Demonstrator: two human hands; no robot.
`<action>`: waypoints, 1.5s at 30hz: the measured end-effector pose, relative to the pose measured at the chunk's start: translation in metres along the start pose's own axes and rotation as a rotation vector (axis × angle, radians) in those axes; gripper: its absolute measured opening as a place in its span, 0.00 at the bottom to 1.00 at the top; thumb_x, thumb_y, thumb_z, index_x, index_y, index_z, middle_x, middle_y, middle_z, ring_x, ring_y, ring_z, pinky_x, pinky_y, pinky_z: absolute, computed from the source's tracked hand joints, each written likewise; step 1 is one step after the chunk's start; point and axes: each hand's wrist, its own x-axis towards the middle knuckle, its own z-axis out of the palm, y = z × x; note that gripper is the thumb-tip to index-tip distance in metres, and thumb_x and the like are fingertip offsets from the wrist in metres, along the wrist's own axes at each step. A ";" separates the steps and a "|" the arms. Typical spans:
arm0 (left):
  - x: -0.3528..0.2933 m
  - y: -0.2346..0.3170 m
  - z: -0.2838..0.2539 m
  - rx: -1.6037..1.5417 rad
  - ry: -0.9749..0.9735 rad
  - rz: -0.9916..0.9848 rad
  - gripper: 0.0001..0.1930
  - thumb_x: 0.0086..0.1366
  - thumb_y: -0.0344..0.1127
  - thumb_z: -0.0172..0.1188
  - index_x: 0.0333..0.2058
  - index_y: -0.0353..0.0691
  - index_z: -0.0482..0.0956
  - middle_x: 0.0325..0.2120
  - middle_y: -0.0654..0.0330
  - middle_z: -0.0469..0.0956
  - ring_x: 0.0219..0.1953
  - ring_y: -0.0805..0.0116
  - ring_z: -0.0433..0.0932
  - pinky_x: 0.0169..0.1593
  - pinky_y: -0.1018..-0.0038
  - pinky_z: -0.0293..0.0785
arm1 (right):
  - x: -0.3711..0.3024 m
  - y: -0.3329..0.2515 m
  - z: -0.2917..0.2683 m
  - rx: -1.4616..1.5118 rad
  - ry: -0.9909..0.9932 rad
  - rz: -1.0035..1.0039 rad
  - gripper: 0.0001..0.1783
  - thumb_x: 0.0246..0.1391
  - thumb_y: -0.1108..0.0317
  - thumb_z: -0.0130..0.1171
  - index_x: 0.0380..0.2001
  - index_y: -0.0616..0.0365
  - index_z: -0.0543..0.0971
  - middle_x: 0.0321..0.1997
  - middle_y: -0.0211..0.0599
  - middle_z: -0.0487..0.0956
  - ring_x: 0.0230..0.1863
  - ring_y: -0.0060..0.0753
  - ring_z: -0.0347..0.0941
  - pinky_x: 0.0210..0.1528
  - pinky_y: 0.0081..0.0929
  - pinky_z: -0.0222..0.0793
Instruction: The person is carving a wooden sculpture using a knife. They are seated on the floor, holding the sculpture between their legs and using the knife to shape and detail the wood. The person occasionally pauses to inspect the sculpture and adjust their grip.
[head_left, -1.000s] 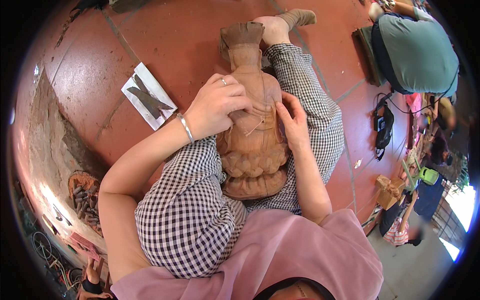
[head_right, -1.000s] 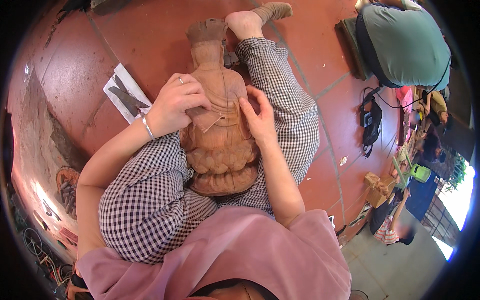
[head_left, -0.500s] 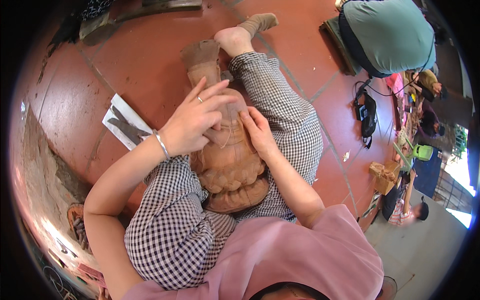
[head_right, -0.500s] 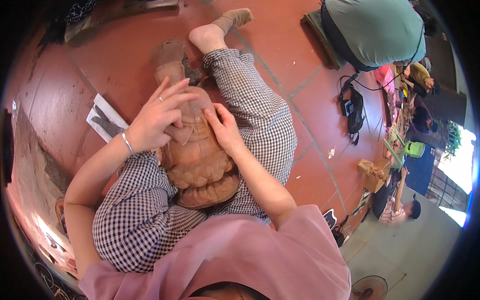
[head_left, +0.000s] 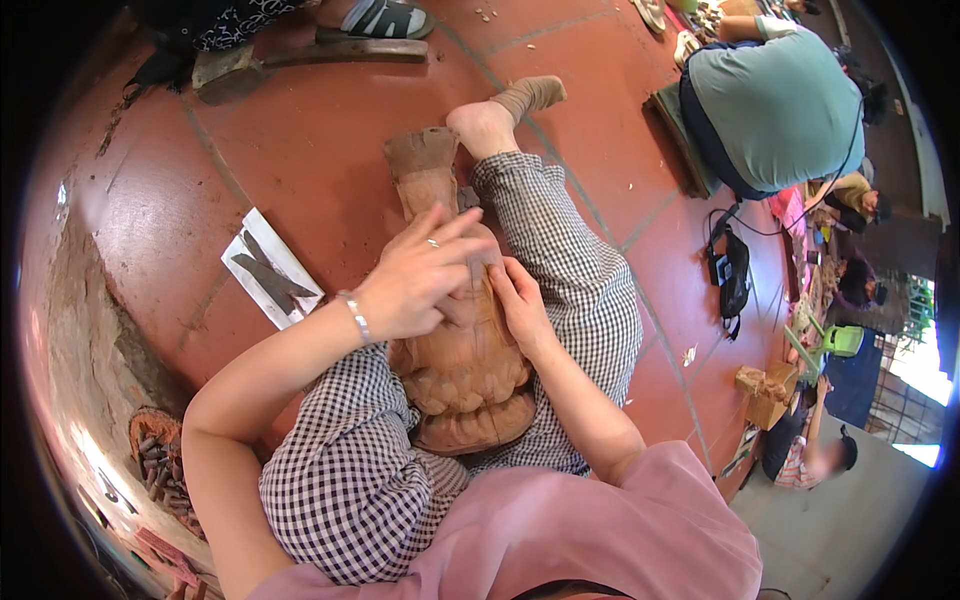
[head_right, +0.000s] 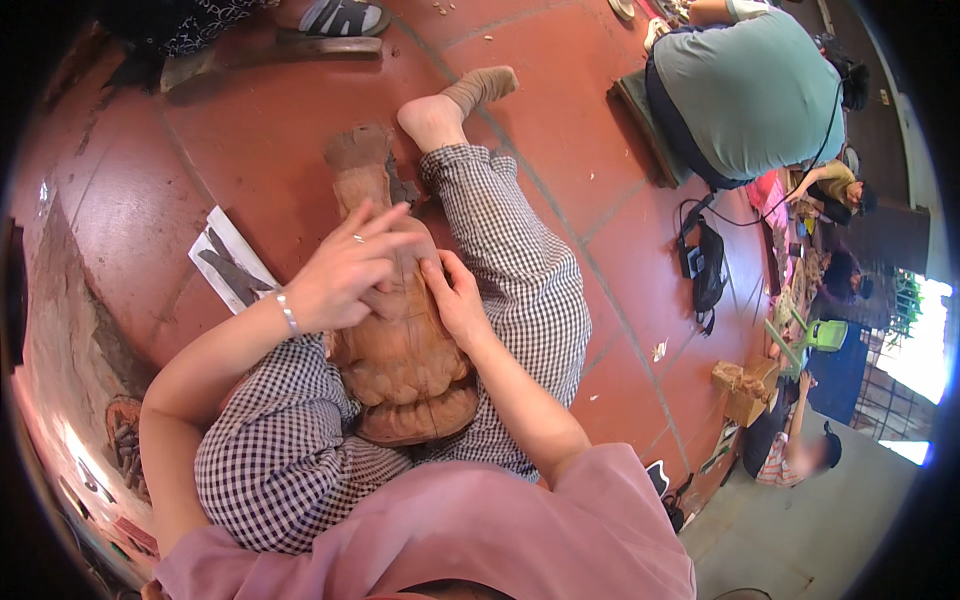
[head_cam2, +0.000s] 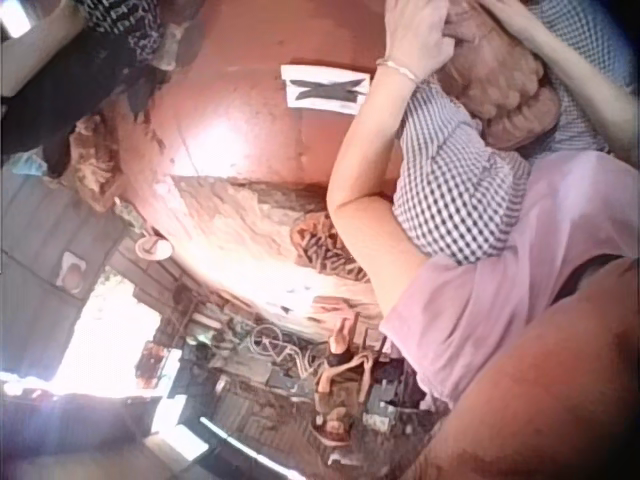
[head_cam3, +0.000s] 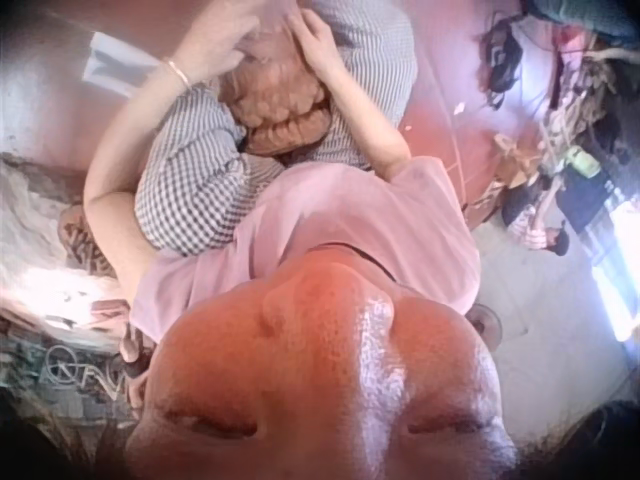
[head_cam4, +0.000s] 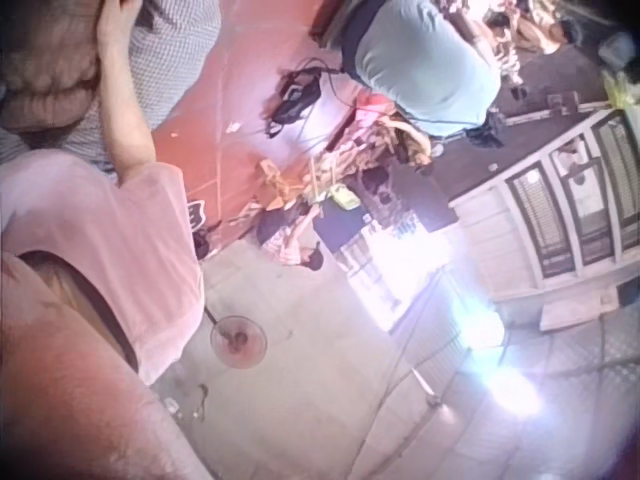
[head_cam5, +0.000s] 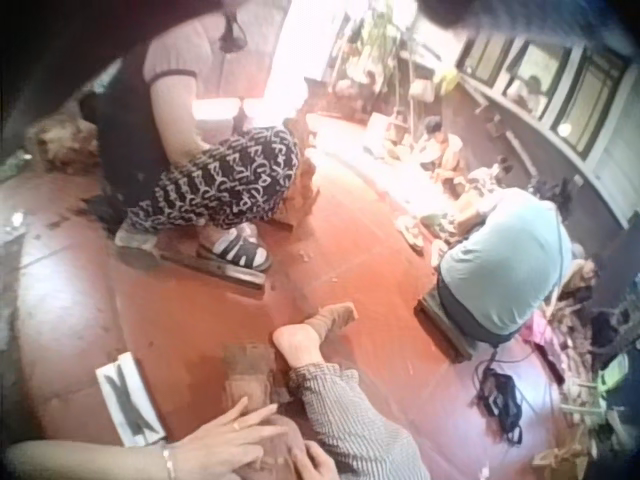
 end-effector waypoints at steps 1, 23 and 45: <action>0.007 0.003 0.006 -0.005 -0.003 0.019 0.10 0.37 0.24 0.66 0.23 0.39 0.77 0.60 0.54 0.70 0.73 0.49 0.49 0.72 0.43 0.40 | 0.000 -0.001 0.003 0.000 -0.009 -0.007 0.18 0.68 0.59 0.51 0.48 0.65 0.74 0.41 0.32 0.78 0.45 0.21 0.70 0.49 0.21 0.66; 0.013 -0.025 0.042 0.250 0.052 0.064 0.24 0.39 0.45 0.67 0.38 0.44 0.87 0.54 0.58 0.76 0.68 0.43 0.57 0.69 0.37 0.40 | 0.008 0.012 -0.024 0.024 -0.106 0.227 0.30 0.71 0.50 0.38 0.68 0.58 0.59 0.66 0.36 0.65 0.65 0.30 0.61 0.65 0.26 0.58; 0.055 -0.020 0.082 0.415 -0.032 -0.004 0.24 0.38 0.49 0.68 0.37 0.46 0.87 0.44 0.64 0.81 0.66 0.50 0.61 0.68 0.35 0.40 | 0.027 0.028 -0.022 0.090 0.028 0.251 0.32 0.70 0.46 0.39 0.67 0.55 0.59 0.64 0.33 0.66 0.64 0.30 0.63 0.61 0.28 0.64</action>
